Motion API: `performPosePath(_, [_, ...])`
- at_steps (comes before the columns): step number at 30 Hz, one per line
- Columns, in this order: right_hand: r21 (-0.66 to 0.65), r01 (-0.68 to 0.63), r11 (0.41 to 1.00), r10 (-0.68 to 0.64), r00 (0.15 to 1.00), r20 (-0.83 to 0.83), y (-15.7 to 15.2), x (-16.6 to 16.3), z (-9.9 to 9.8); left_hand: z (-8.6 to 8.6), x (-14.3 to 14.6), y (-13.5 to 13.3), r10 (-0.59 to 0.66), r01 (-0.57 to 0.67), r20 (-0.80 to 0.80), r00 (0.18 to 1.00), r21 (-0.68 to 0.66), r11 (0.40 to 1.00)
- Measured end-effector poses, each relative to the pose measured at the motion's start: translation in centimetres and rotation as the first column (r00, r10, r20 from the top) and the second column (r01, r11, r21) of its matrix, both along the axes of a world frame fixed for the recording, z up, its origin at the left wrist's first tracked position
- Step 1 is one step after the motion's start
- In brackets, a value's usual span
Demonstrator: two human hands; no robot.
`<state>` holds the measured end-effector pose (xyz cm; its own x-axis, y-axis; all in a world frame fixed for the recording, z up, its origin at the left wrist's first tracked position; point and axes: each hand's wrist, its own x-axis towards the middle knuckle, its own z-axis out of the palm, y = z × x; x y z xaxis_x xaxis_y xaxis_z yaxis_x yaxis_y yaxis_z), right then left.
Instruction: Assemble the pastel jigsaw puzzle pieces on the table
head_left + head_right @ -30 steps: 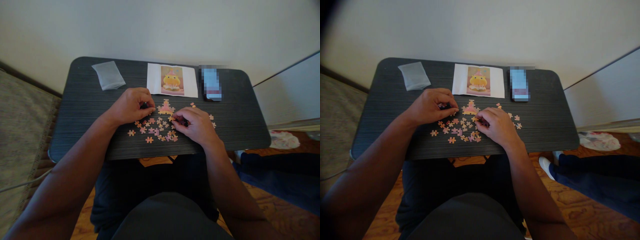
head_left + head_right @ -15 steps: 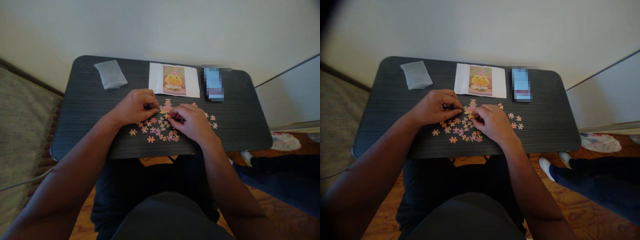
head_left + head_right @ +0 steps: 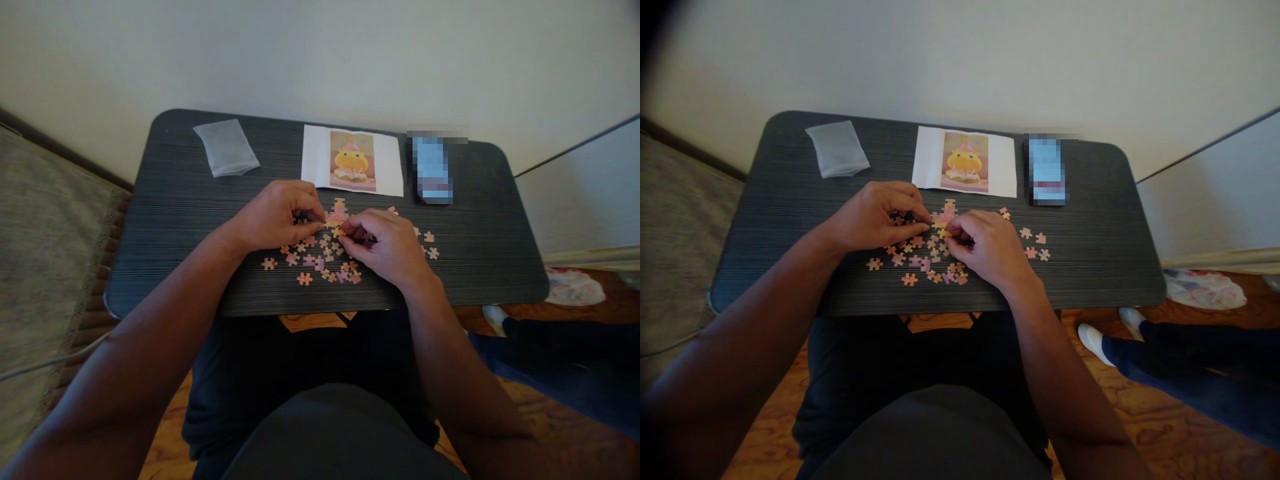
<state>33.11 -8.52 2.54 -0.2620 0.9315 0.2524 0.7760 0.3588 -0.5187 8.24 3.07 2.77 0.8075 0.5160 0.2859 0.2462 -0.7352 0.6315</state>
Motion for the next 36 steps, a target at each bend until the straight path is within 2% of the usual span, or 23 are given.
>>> performPosePath(10, [0.034,-0.028,0.999,0.03,0.997,-0.073,0.0,-0.2,0.0,-0.1,0.4,-0.5,-0.068,0.069,0.019,0.997,-0.035,0.997])
performPosePath(24, [-0.101,-0.021,0.995,-0.006,0.966,-0.257,-0.4,-0.2,-0.5,0.2,0.5,-0.8,-0.138,0.141,0.032,0.99,-0.092,0.986])
performPosePath(33, [-0.107,-0.03,0.994,0.002,0.969,-0.247,-0.6,0.1,-0.6,0.8,0.5,-1.0,-0.142,0.138,-0.019,0.99,-0.142,0.98])
performPosePath(36, [-0.053,0.011,0.999,-0.023,0.974,-0.227,-1.0,0.4,-0.5,1.0,0.3,-0.9,-0.119,0.114,-0.018,0.993,-0.178,0.977])
